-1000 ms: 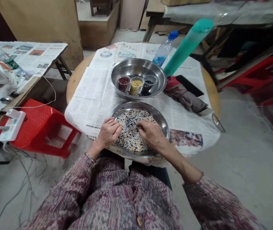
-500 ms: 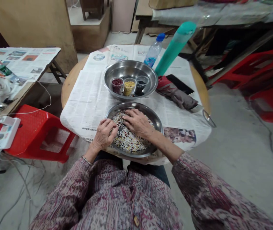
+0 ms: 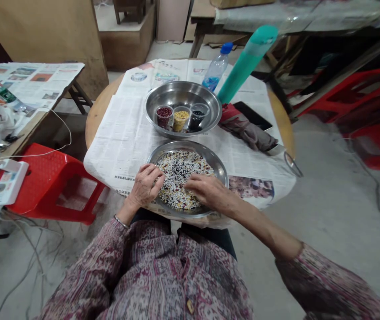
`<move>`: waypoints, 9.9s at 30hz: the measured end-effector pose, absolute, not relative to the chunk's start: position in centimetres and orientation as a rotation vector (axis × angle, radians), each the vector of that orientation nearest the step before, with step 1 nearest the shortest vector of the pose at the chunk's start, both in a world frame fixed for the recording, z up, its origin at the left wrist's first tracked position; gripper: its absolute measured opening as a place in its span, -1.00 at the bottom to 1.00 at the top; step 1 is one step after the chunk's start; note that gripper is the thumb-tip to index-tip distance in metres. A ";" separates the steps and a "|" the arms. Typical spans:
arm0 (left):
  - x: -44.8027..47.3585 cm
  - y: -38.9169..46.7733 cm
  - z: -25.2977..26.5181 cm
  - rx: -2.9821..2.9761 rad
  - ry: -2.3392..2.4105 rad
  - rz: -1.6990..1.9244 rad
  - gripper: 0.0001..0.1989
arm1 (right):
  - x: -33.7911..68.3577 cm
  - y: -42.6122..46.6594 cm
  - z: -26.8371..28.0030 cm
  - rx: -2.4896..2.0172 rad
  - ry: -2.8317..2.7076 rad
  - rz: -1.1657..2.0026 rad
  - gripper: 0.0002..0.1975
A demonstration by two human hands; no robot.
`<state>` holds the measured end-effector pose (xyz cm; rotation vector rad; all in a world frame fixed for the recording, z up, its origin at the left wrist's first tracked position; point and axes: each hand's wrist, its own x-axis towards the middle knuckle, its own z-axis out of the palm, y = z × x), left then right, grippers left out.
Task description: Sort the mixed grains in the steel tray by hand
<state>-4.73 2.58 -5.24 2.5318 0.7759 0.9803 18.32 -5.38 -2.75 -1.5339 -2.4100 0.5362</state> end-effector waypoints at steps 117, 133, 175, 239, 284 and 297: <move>-2.5 -1.8 -0.6 2.589 0.523 0.013 -0.65 | 18.5 -8.5 -3.9 -1.769 -1.910 0.406 -0.81; 2.0 4.4 -1.3 2.738 0.831 0.052 -0.46 | 17.3 -7.5 -4.7 -2.043 -1.921 0.143 -0.82; -2.0 4.2 -1.6 2.910 0.890 0.321 -0.84 | 16.8 -8.0 -4.2 -1.870 -1.821 0.083 -0.66; -4.6 1.1 -5.8 2.469 0.868 1.079 -0.81 | 15.3 -4.4 -2.7 -1.585 -2.338 0.384 -0.59; -4.6 0.9 -1.2 2.769 0.924 0.314 -0.41 | 19.1 -4.3 -3.4 -1.755 -2.224 0.270 -0.78; 0.3 1.5 -2.1 2.531 0.868 0.020 -0.80 | 16.1 -5.3 -5.0 -1.910 -1.989 0.567 -0.75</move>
